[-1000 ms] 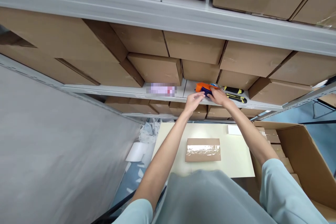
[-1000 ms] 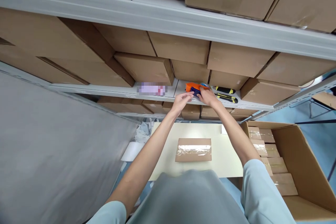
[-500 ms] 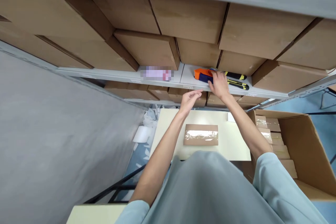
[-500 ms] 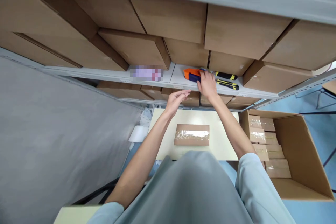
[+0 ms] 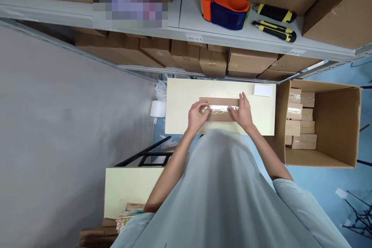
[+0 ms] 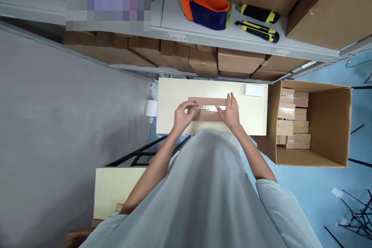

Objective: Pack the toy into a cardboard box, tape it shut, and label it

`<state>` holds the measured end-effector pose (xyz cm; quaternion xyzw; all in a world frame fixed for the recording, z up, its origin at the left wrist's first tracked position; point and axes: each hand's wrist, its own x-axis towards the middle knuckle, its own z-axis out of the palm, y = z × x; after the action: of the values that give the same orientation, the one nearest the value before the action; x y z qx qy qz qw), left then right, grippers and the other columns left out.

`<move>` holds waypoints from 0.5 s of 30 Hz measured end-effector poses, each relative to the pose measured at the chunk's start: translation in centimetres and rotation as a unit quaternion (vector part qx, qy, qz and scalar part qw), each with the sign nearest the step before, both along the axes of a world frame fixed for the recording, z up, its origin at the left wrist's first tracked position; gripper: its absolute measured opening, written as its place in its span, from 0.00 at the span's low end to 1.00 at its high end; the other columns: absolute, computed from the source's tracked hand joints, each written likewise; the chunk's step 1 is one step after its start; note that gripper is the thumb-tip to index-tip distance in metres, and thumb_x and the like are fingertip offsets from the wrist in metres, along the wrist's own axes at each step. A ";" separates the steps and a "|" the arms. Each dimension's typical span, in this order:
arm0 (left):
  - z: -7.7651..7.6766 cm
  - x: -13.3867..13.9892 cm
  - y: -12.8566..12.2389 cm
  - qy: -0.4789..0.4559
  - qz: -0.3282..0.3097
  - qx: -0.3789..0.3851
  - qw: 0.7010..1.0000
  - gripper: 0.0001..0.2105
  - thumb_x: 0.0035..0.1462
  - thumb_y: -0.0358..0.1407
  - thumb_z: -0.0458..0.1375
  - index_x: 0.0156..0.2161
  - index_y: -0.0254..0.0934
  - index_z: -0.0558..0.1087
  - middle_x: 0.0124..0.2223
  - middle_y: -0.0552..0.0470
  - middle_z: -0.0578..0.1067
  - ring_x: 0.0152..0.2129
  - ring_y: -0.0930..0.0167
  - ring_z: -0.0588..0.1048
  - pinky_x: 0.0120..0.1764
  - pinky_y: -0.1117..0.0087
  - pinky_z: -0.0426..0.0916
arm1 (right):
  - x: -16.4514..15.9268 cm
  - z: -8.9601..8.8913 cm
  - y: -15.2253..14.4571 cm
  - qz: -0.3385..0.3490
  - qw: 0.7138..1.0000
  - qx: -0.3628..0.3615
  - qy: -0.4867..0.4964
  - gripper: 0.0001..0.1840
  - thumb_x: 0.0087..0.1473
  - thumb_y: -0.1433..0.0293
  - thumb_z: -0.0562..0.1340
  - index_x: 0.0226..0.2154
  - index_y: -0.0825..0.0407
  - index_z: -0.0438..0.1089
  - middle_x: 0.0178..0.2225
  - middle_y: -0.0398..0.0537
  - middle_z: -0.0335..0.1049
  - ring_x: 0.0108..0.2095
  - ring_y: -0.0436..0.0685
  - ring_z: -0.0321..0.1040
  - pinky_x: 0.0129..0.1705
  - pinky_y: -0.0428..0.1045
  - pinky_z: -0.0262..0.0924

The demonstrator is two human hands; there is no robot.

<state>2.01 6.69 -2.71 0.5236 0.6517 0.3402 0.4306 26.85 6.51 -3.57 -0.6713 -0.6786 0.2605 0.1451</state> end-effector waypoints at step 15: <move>-6.2 1.2 -2.3 0.079 0.042 0.023 0.996 0.30 0.63 0.46 0.67 0.66 0.36 0.71 0.75 0.34 0.63 0.75 0.51 0.56 0.75 0.48 0.51 | -0.5 -5.5 -2.5 -0.090 0.986 -0.107 0.095 0.53 0.74 0.42 0.45 0.79 0.60 0.23 0.79 0.70 0.41 0.78 0.68 0.49 0.73 0.64 0.57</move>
<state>3.23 4.40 -8.94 0.5306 0.6971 0.3308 0.3509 26.38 4.01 -9.02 -0.7137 -0.5664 0.3802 0.1588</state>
